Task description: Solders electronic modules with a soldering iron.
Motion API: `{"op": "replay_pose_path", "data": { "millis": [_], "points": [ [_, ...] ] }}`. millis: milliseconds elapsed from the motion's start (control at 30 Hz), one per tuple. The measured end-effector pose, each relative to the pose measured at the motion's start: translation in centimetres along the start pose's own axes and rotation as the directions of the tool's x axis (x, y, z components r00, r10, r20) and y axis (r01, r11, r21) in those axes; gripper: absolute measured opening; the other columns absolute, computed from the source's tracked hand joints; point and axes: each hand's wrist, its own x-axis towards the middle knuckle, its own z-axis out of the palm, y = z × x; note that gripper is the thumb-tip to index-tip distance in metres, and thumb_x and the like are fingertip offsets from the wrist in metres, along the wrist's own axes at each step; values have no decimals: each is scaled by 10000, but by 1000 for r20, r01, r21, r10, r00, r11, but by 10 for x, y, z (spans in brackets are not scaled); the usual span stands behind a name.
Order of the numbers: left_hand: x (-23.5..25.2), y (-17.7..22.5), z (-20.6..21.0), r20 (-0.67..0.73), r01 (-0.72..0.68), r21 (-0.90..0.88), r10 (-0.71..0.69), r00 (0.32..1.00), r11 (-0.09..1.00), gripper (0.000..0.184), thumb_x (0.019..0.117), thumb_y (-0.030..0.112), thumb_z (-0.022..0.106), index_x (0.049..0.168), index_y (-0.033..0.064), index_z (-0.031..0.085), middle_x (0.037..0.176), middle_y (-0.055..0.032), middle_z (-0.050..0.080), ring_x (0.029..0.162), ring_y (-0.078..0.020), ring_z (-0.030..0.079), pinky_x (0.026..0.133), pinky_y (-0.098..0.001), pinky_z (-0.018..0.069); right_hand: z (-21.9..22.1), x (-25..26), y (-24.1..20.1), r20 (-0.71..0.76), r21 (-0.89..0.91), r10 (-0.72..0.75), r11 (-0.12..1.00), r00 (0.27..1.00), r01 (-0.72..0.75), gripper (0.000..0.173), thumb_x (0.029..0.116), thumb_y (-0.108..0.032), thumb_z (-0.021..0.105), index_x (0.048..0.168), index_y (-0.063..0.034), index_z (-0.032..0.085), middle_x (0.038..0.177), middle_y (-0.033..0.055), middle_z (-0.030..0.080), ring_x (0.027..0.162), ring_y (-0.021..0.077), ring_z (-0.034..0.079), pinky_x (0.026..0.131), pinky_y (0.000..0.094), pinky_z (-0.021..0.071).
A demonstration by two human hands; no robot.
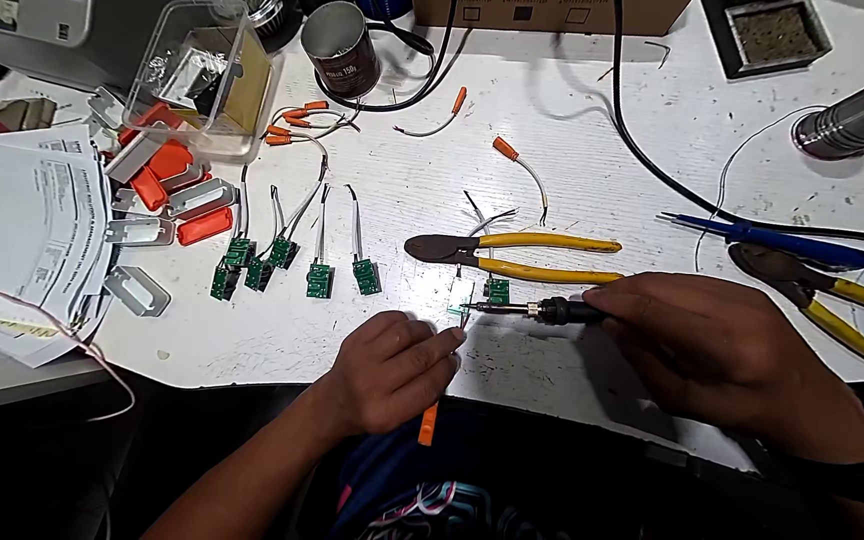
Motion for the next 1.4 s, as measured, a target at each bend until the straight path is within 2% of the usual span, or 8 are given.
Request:
{"op": "replay_pose_path", "data": {
  "millis": [167,433,633,1400],
  "points": [
    [1,0,0,0,1,7,-1,1000,1000,94,1021,87,582,1039,83,675,1166,-99,751,925,-222,688,822,-357,522,-2,1,2,23,10,4,1000,1000,-4,290,985,-152,496,1097,-27,734,848,70,686,710,159,633,581,338,501],
    [0,0,0,1,3,7,-3,1000,1000,94,1020,92,587,1043,84,677,1165,-99,752,927,-223,689,818,-357,523,-4,1,2,30,11,14,1000,999,-14,286,979,-158,493,1063,-46,743,789,33,649,665,134,597,542,318,465],
    [0,0,0,7,1,1,-1,1000,1000,94,1020,89,584,1038,86,676,1168,-95,750,931,-222,687,824,-359,523,-2,0,4,25,23,10,1000,1000,-10,285,977,-162,507,1075,-56,753,874,56,707,751,147,658,614,336,524],
    [1,0,0,2,5,-4,-5,1000,1000,99,1023,90,580,1043,85,677,1164,-95,753,934,-223,689,829,-359,524,-5,4,0,40,4,-20,1000,999,20,278,974,-174,512,1063,-77,757,874,46,704,753,154,653,616,344,515]
  ]
}}
